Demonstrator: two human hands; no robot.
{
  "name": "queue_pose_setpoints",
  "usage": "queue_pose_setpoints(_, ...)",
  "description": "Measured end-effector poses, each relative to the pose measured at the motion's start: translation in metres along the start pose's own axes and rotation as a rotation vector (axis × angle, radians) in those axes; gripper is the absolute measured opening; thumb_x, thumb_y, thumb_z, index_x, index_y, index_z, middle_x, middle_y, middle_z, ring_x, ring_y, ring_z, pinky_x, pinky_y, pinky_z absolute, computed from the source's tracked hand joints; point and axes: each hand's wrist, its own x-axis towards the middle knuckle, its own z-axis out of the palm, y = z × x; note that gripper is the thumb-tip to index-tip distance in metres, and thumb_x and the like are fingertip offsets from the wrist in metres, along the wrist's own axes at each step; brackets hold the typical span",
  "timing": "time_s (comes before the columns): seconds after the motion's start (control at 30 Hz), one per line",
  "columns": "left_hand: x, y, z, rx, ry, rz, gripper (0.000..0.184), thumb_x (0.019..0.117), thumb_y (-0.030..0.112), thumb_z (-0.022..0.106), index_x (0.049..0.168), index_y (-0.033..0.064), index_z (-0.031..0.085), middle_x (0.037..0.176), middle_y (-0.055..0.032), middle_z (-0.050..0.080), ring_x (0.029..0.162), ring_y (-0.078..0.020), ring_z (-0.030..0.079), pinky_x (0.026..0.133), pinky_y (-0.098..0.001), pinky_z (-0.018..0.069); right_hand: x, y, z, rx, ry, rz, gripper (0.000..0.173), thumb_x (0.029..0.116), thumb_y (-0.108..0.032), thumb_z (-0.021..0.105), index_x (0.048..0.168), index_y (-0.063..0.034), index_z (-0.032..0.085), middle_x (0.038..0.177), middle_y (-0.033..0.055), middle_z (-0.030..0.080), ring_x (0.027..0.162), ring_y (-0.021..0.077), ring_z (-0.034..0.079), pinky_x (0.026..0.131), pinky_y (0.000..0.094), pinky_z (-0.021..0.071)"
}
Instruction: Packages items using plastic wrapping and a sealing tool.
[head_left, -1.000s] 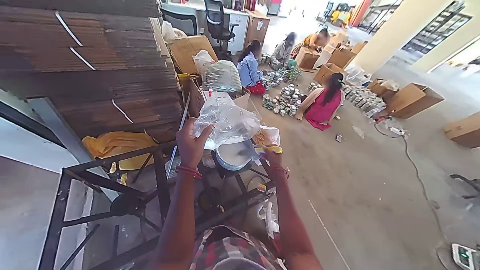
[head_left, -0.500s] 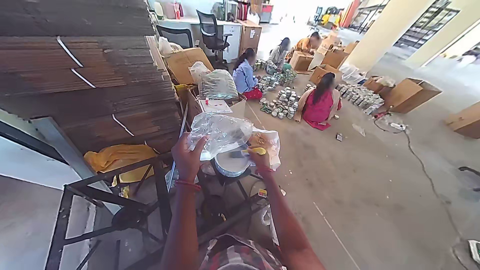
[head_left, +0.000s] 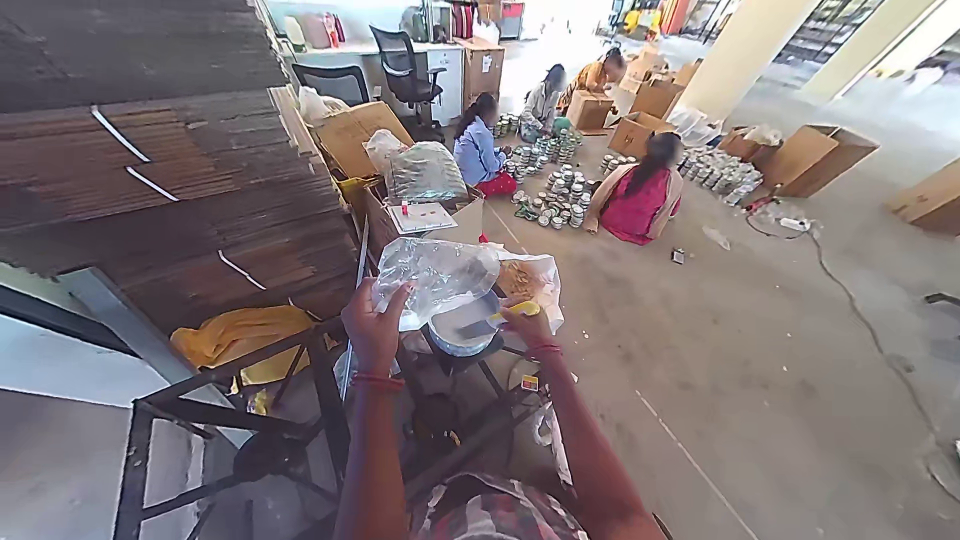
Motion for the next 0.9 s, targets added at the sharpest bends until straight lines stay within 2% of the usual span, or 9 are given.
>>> queue_pose_setpoints(0.13, -0.005, 0.0, 0.003, -0.021, 0.008, 0.016, 0.031, 0.0896, 0.019, 0.077, 0.108, -0.0046, 0.069, 0.093, -0.0066, 0.072, 0.087, 0.0029, 0.066, 0.082, -0.0176, 0.0529, 0.01, 0.005, -0.005, -0.126, 0.184, -0.116, 0.02, 0.0937, -0.018, 0.075, 0.105, -0.002, 0.07, 0.089, 0.0108, 0.073, 0.071, 0.0181, 0.071, 0.071, 0.0387, 0.0615)
queue_pose_setpoints(0.2, -0.007, -0.001, 0.004, -0.029, 0.003, 0.036, 0.03, 0.0898, 0.018, 0.077, 0.107, -0.0047, 0.068, 0.091, -0.0057, 0.072, 0.086, 0.0043, 0.066, 0.081, -0.0165, 0.0531, 0.014, 0.012, 0.01, -0.074, 0.155, -0.157, 0.018, 0.0942, -0.016, 0.074, 0.106, -0.0017, 0.07, 0.09, 0.0114, 0.073, 0.073, 0.0188, 0.071, 0.071, 0.0392, 0.0612)
queue_pose_setpoints(0.27, -0.007, 0.0, 0.002, -0.009, -0.008, 0.031, 0.03, 0.0897, 0.019, 0.077, 0.107, -0.0039, 0.068, 0.09, -0.0052, 0.071, 0.084, 0.0047, 0.065, 0.08, -0.0164, 0.0523, 0.008, 0.012, 0.017, -0.018, 0.046, -0.098, 0.018, 0.095, -0.012, 0.073, 0.108, -0.0002, 0.069, 0.092, 0.0114, 0.073, 0.073, 0.0172, 0.072, 0.069, 0.0351, 0.0627)
queue_pose_setpoints(0.33, -0.006, -0.001, 0.0, 0.0, -0.012, 0.019, 0.031, 0.0896, 0.019, 0.077, 0.109, -0.0038, 0.068, 0.092, -0.0063, 0.072, 0.086, 0.0028, 0.066, 0.082, -0.0183, 0.0527, 0.001, 0.006, 0.012, 0.027, 0.024, -0.02, 0.019, 0.0959, -0.01, 0.072, 0.11, 0.0021, 0.067, 0.092, 0.012, 0.073, 0.07, 0.0167, 0.071, 0.067, 0.033, 0.0627)
queue_pose_setpoints(0.5, -0.01, -0.004, -0.006, 0.006, 0.017, -0.016, 0.034, 0.0901, 0.019, 0.077, 0.112, -0.0049, 0.068, 0.096, -0.0097, 0.072, 0.089, -0.0003, 0.067, 0.084, -0.0208, 0.0535, 0.006, 0.035, 0.011, 0.204, 0.341, -0.023, 0.022, 0.0957, -0.009, 0.072, 0.111, 0.0048, 0.066, 0.089, 0.0154, 0.072, 0.066, 0.0186, 0.071, 0.064, 0.0348, 0.0634)
queue_pose_setpoints(0.67, -0.008, -0.009, -0.007, -0.008, 0.019, -0.002, 0.032, 0.0902, 0.02, 0.077, 0.109, -0.0046, 0.068, 0.094, -0.0074, 0.072, 0.088, 0.0018, 0.066, 0.083, -0.0193, 0.0534, -0.014, 0.015, 0.016, 0.136, 0.124, 0.016, 0.019, 0.0975, -0.008, 0.069, 0.111, 0.005, 0.065, 0.091, 0.0139, 0.072, 0.068, 0.0175, 0.072, 0.063, 0.0316, 0.0628)
queue_pose_setpoints(0.73, -0.008, -0.011, -0.008, -0.012, 0.026, 0.0, 0.032, 0.0898, 0.019, 0.077, 0.109, -0.0044, 0.068, 0.093, -0.0067, 0.072, 0.087, 0.0027, 0.066, 0.083, -0.0184, 0.0533, -0.012, 0.014, 0.007, 0.096, 0.166, 0.017, 0.022, 0.0977, -0.012, 0.07, 0.112, 0.0038, 0.065, 0.09, 0.0136, 0.072, 0.067, 0.0177, 0.072, 0.064, 0.033, 0.0633)
queue_pose_setpoints(0.83, -0.01, -0.012, -0.008, -0.034, 0.03, -0.001, 0.031, 0.0899, 0.019, 0.078, 0.109, -0.0039, 0.067, 0.093, -0.0054, 0.072, 0.086, 0.0035, 0.067, 0.081, -0.0177, 0.054, -0.003, 0.03, 0.012, 0.148, 0.337, -0.015, 0.024, 0.0975, -0.014, 0.071, 0.113, 0.0031, 0.065, 0.091, 0.0146, 0.072, 0.069, 0.0187, 0.071, 0.063, 0.0344, 0.0624)
queue_pose_setpoints(0.9, -0.01, -0.012, -0.007, -0.044, 0.026, 0.001, 0.032, 0.089, 0.018, 0.079, 0.109, -0.0041, 0.068, 0.092, -0.0052, 0.072, 0.086, 0.0033, 0.067, 0.082, -0.018, 0.0543, -0.005, 0.031, 0.02, 0.181, 0.286, -0.02, 0.022, 0.0981, -0.01, 0.069, 0.113, 0.0043, 0.064, 0.094, 0.0157, 0.072, 0.07, 0.0196, 0.071, 0.063, 0.0346, 0.0622)
